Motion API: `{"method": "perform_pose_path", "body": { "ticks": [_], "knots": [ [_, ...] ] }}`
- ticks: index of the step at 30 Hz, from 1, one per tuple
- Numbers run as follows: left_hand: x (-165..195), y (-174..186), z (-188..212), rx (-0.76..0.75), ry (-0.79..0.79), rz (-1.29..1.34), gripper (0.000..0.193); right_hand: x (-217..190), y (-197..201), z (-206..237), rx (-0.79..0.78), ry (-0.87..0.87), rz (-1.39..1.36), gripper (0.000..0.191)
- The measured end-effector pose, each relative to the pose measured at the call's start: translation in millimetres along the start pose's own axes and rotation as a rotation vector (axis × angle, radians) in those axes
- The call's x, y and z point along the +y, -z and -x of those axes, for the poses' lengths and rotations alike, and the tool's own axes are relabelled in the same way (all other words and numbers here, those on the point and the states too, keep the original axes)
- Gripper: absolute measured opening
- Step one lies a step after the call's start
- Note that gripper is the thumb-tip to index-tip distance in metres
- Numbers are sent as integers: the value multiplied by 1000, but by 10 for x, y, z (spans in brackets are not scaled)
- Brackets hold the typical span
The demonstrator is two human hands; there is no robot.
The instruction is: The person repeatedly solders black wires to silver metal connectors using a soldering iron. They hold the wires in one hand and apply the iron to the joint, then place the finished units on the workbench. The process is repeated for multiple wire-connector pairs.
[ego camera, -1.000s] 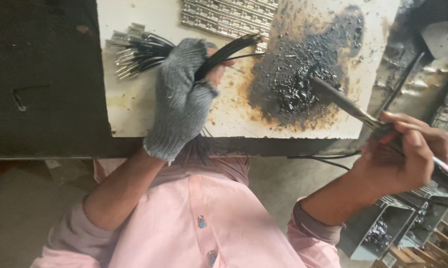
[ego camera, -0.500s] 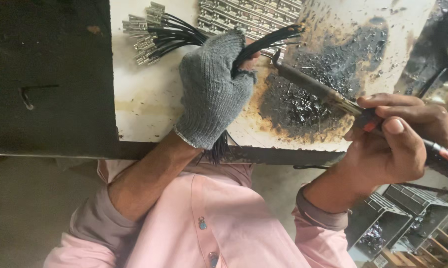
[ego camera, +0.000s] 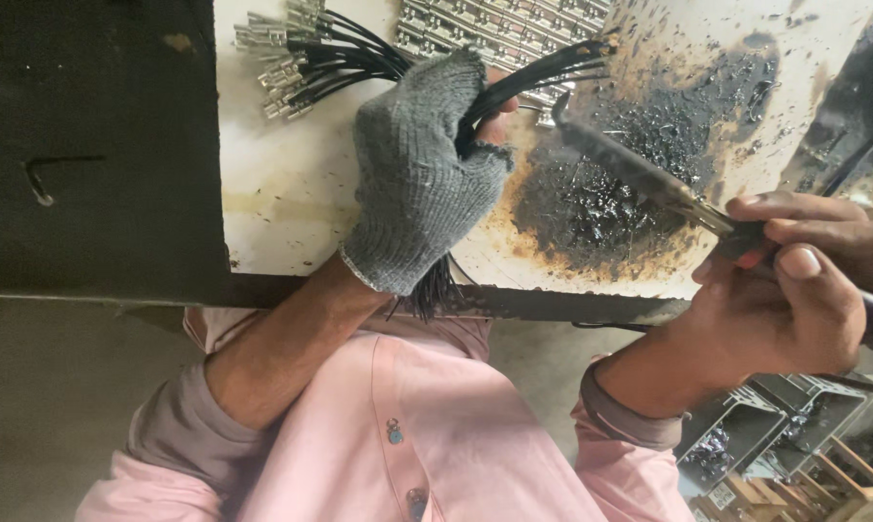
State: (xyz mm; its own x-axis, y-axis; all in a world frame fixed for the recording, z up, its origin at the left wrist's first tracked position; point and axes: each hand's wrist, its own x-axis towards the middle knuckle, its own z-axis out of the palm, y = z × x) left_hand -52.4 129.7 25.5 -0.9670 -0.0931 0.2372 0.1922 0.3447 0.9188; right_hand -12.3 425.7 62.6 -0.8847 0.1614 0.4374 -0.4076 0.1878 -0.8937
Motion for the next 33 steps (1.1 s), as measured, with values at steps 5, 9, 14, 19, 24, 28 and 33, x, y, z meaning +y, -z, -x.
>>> {"method": "perform_pose_path", "body": {
  "ticks": [5, 9, 14, 19, 24, 28, 33],
  "knots": [
    [-6, 8, 2, -17, -22, -45, 10, -47, -131, 7, 28, 75, 16, 13],
    [-20, -37, 24, 0, -40, -90, 15, 8, 135, 57, -66, -24, -20, 18],
    [-67, -49, 31, -34, -28, -101, 14, 204, 410, 50, -218, 106, 117, 21],
    [-94, -73, 31, -13, -45, -127, 18, -35, 229, -997, -1258, -302, 42, 48],
    [-84, -75, 52, 21, -67, -171, 20, -223, 6, -542, -684, -249, 17, 17],
    [-45, -61, 65, 18, -93, -177, 14, -344, -28, -195, -476, -275, 268, 5],
    [-17, -44, 49, 8, -40, -146, 11, -569, -353, -480, -538, -112, 211, 14]
  ]
}}
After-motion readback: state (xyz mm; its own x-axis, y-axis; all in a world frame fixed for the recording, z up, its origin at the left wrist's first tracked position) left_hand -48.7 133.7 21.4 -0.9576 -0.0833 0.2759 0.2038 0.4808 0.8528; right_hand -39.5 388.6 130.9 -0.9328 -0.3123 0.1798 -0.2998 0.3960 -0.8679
